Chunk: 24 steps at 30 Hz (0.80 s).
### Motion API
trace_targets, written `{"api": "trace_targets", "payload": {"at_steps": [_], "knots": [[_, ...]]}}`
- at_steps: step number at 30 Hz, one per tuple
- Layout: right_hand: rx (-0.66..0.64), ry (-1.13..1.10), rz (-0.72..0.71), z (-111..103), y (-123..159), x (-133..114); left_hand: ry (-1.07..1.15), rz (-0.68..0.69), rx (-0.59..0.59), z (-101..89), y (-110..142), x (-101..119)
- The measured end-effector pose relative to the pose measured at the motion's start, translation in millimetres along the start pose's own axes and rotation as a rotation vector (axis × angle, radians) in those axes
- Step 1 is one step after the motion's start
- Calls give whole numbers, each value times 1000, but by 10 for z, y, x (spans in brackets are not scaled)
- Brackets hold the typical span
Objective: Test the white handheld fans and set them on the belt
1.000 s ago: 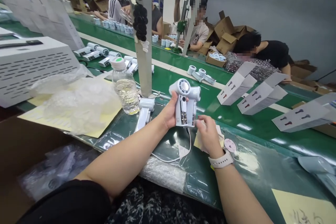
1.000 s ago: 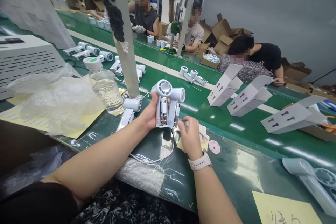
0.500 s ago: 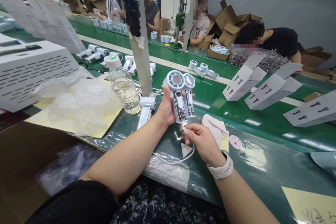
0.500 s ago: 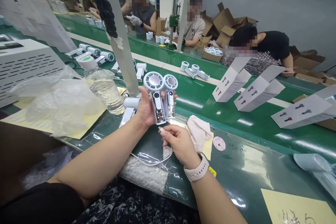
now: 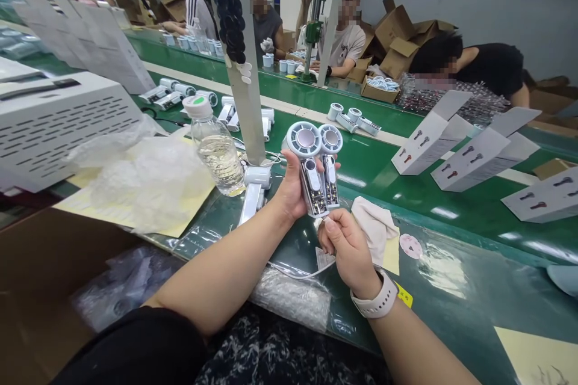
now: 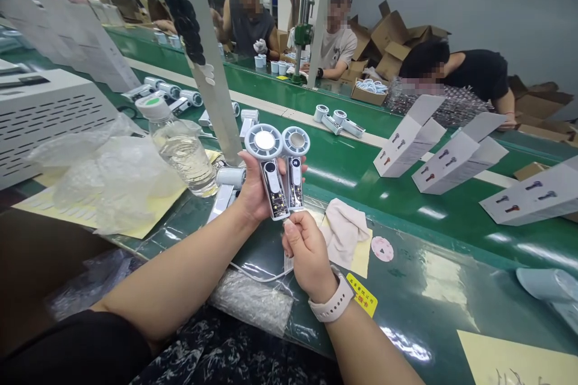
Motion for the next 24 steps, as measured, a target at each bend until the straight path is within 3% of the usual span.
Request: {"api": "trace_targets", "payload": {"at_steps": [7, 12, 15, 19, 24], "knots": [[95, -17, 7, 27, 15, 61, -93, 104, 47, -17, 48, -10], [12, 262, -68, -41, -13, -117, 11, 3, 46, -26, 19, -42], [50, 303, -149, -97, -2, -218, 101, -42, 55, -32, 5, -44], [147, 319, -96, -169, -5, -178, 95, -49, 2, 12, 18, -17], [157, 207, -35, -240, -53, -147, 68, -20, -12, 20, 37, 54]]}}
Point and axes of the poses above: each hand's wrist, its own y-axis away from the middle knuckle, its own z-axis out of the palm, x = y × z, the point moved 7 cm from there along -y, towards the middle knuckle, and after that the axes turned 5 degrees about -y, right-handed, at the moved point
